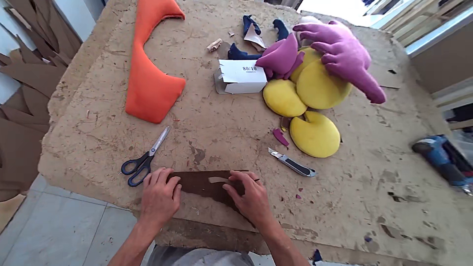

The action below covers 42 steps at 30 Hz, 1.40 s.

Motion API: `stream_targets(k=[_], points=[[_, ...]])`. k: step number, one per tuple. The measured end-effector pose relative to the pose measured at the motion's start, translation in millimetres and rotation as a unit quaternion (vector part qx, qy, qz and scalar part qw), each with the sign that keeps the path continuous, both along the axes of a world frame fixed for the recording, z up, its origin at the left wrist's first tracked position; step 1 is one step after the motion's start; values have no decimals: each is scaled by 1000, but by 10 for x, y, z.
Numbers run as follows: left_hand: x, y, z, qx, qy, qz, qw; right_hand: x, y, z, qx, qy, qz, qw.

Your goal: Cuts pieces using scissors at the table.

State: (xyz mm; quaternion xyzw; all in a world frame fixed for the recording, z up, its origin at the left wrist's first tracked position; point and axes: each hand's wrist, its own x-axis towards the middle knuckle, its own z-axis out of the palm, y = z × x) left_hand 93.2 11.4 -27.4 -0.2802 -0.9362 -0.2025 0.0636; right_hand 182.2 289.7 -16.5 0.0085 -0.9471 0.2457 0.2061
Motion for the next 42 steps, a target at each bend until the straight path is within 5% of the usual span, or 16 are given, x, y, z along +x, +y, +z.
stream_targets(k=[5,11,20,25,35,42], points=[[34,396,132,83,12,-37,996,49,190,-50,3,2,-16,1000],[50,834,81,50,-27,-114,992,208,393,-120,-75,-68,-38,994],[87,950,-81,21,-36,-104,994,139,417,-193,-19,-123,-5,992],[101,938,-69,49,-46,-123,990,143,483,-226,-66,-103,11,992],[145,201,11,60,9,21,998,175,550,-242,-65,-109,3,992],[-393,-303,190,-21,-31,211,977,183,557,-239,-57,-97,2,994]])
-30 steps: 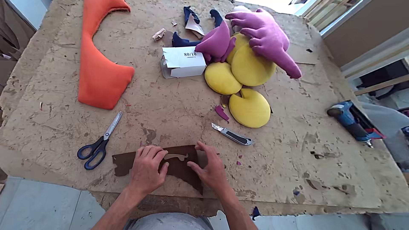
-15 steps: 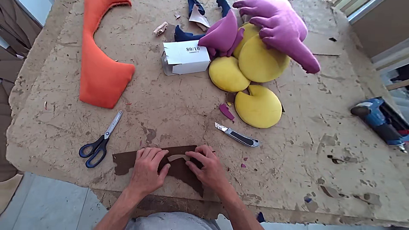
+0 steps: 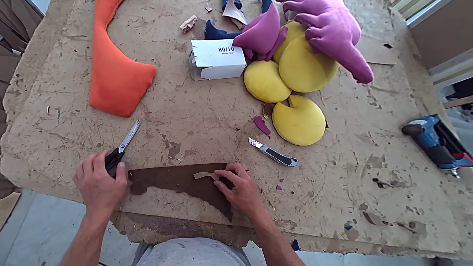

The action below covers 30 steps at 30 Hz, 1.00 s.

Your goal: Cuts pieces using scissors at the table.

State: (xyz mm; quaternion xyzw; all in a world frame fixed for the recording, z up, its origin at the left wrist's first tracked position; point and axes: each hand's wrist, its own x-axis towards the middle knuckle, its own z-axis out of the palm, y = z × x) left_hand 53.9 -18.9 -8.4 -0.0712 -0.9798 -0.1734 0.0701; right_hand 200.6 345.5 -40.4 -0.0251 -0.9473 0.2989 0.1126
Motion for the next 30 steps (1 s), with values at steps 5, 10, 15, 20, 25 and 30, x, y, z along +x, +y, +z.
stream_targets(k=[5,10,15,20,25,30], points=[[-278,-16,-86,-34,-37,-16,999,-16,-6,-23,0,11,3,1000],[-382,-69,-113,-26,-23,-67,997,9,-15,-26,-38,30,-5,999],[-325,-199,-4,10,-8,-53,999,-29,-98,-64,21,7,-10,1000],[412,216,544,272,-76,-2,959,143,68,242,-155,19,-39,987],[1377,1418,718,612,-304,-149,715,645,81,672,-380,-8,29,925],[1707,2206,755,651,-392,-248,601,1111,443,725,-737,-253,72,623]])
